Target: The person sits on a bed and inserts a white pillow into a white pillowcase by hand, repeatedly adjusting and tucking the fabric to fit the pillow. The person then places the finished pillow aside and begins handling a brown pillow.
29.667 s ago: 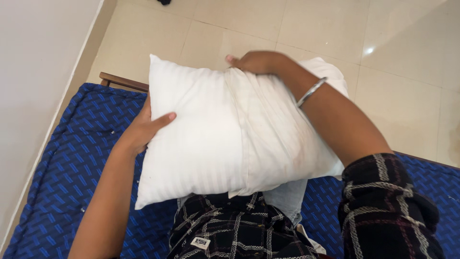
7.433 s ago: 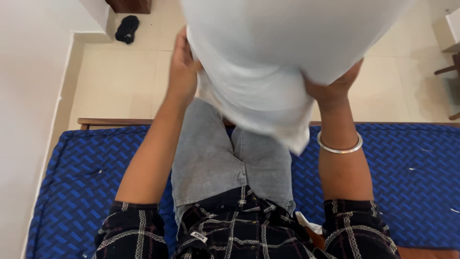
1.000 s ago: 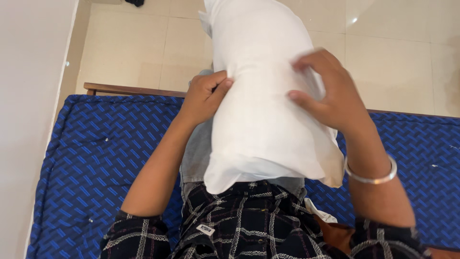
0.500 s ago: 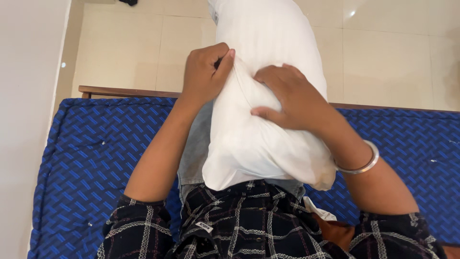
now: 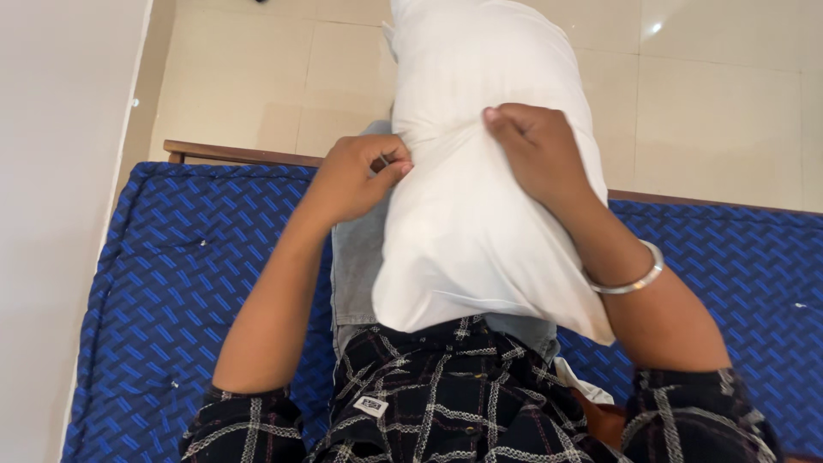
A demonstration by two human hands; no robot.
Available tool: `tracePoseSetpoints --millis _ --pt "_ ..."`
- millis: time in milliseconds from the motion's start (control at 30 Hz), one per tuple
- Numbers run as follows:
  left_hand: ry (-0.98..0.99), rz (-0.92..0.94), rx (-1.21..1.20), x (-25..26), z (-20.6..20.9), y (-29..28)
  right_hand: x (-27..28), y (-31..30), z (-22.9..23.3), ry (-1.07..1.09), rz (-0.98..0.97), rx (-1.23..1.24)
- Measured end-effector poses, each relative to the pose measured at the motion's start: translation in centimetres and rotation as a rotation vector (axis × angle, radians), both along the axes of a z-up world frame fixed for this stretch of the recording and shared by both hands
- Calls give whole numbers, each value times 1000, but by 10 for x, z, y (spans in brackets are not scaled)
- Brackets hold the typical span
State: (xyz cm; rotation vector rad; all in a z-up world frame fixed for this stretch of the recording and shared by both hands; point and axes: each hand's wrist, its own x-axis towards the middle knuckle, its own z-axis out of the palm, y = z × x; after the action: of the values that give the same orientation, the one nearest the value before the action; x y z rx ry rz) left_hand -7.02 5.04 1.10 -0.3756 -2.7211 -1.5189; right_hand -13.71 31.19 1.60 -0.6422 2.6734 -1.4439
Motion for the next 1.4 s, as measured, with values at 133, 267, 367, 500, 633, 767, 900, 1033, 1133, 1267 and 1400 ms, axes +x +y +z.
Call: tracePoseSetpoints --millis 133,267,367,500,633,767,900,1033,1133,1267,1400 --pt "46 106 133 -1 -14 14 -8 31 0 -108 45 -132" --pt "342 57 188 -10 -1 31 -8 66 2 -303 60 -519" --pt "976 27 -493 -12 22 41 -3 70 0 -251 110 -707" --pt "860 -203 -164 -16 41 64 -3 45 4 -257 332 -867" --pt "669 -161 -105 -13 52 72 -12 21 30 -239 520 -868" --pt "841 -43 -219 8 89 52 -10 27 74 -22 589 -651" --pt "815 85 -391 31 136 44 2 43 106 228 380 -496" --pt "739 130 -497 26 164 48 9 45 125 168 349 -732" --pt "713 221 -554 25 174 48 33 42 121 68 244 -807" --pt "685 251 -659 34 171 53 55 52 104 9 88 -770" --pt "582 177 -645 11 136 71 32 63 80 121 127 -693"
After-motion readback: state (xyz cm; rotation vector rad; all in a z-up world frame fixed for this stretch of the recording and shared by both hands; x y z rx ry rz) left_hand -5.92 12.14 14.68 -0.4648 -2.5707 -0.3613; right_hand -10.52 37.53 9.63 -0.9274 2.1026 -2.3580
